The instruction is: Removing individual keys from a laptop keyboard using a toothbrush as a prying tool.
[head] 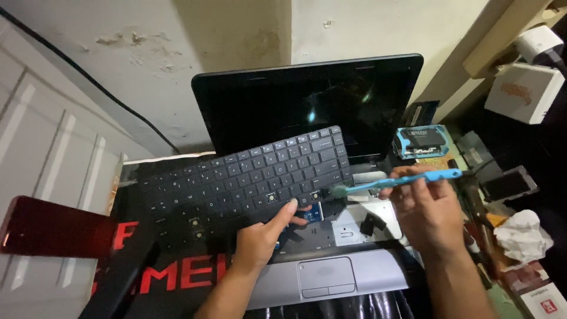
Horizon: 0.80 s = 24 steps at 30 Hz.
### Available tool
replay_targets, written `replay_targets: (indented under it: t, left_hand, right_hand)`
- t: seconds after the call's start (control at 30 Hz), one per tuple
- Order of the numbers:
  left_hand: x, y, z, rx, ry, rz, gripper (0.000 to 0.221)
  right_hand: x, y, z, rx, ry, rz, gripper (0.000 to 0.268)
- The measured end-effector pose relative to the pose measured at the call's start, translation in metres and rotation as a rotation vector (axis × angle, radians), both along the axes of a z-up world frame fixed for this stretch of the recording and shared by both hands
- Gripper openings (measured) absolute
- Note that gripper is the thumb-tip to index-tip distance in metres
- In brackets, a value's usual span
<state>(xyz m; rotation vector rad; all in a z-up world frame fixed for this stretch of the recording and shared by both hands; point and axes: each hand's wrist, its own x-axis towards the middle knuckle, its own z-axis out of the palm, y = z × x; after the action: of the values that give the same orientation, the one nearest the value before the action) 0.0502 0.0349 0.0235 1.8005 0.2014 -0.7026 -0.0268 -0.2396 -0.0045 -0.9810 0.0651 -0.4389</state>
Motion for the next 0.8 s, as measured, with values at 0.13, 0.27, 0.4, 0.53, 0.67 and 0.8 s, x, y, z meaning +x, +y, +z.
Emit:
replay_targets:
  t: [0.13,0.27,0.4,0.53,0.67,0.8]
  left_hand:
    - [-0.001,-0.001,0.002,-0.099,-0.066,-0.003,0.043]
    - [-0.003,0.000,0.001,-0.081,-0.083,0.048,0.043]
    - [-0.003,0.001,-0.005,-0.248,-0.255,0.039,0.045]
    - [-0.003,0.000,-0.013,-0.348,-0.298,0.056,0.041]
    - [-0.002,-0.001,-0.019,-0.349,-0.281,0.133,0.034]
    - [-0.002,0.005,-0.025,-0.188,-0.187,0.047,0.045]
  right_hand:
    - [0.003,0.018,0.011,-0.074,0.086,-0.127,0.022]
    - [0.008,0.017,0.017,-0.087,0.112,-0.316,0.035]
    - [0.011,0.012,0.018,-0.106,0.111,-0.402,0.039]
    - [0.011,0.013,0.017,-0.127,0.120,-0.413,0.039]
    - [0.008,0.020,0.022,-0.229,0.160,-0.408,0.027]
    - [0.006,0.031,0.013,-0.336,0.227,-0.378,0.029]
